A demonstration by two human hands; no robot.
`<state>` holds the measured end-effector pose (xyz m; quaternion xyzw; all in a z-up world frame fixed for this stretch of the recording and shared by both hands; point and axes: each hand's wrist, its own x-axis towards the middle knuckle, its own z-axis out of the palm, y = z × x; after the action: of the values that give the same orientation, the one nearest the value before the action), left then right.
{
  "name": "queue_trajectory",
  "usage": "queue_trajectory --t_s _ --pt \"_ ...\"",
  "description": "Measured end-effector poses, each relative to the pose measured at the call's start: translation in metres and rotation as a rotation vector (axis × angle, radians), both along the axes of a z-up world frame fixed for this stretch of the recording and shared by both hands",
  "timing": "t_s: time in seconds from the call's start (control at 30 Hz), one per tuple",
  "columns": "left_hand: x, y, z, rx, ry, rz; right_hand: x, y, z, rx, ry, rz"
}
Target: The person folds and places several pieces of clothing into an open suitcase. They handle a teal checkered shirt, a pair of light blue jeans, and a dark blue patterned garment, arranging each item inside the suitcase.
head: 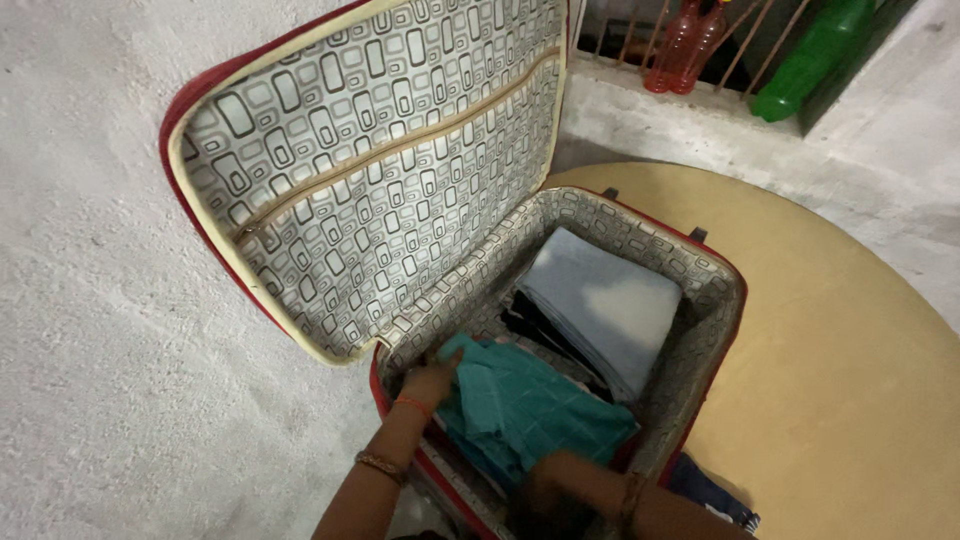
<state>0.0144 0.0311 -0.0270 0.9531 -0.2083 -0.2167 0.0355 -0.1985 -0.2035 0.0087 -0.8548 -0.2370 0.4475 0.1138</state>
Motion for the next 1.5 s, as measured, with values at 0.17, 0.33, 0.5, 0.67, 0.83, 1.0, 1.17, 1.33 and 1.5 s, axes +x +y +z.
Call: queue_trajectory --t_s 0.17,0.33,0.5,0.67,0.83,1.0,1.17,1.33,1.5 --pt "0.007 -0.002 0.011 -0.048 0.265 0.115 -0.007 0.011 -0.007 0.024 0.008 0.028" --pt "0.020 0.005 0.003 -0.212 0.256 0.186 -0.006 0.015 -0.012 0.036 -0.005 0.021" --pt "0.025 0.012 -0.021 -0.348 0.224 0.343 0.002 0.040 -0.031 0.056 -0.028 0.024" --pt "0.019 -0.006 -0.037 -0.295 0.072 0.472 0.012 0.066 -0.051 0.056 -0.074 0.020" --pt "0.011 0.002 -0.041 -0.521 0.119 0.803 0.001 0.071 -0.064 0.052 -0.109 0.014" --pt "0.012 0.006 -0.036 -0.561 0.150 0.748 -0.009 0.069 -0.068 0.050 -0.171 0.003" --pt "0.017 0.002 -0.037 -0.591 0.174 0.667 -0.015 0.071 -0.071 0.038 -0.237 -0.007" --pt "0.020 0.002 -0.039 -0.590 0.164 0.624 -0.014 0.074 -0.075 0.035 -0.253 -0.011" --pt "0.013 -0.002 -0.025 -0.506 0.122 0.587 -0.004 0.070 -0.071 0.051 -0.203 -0.034"
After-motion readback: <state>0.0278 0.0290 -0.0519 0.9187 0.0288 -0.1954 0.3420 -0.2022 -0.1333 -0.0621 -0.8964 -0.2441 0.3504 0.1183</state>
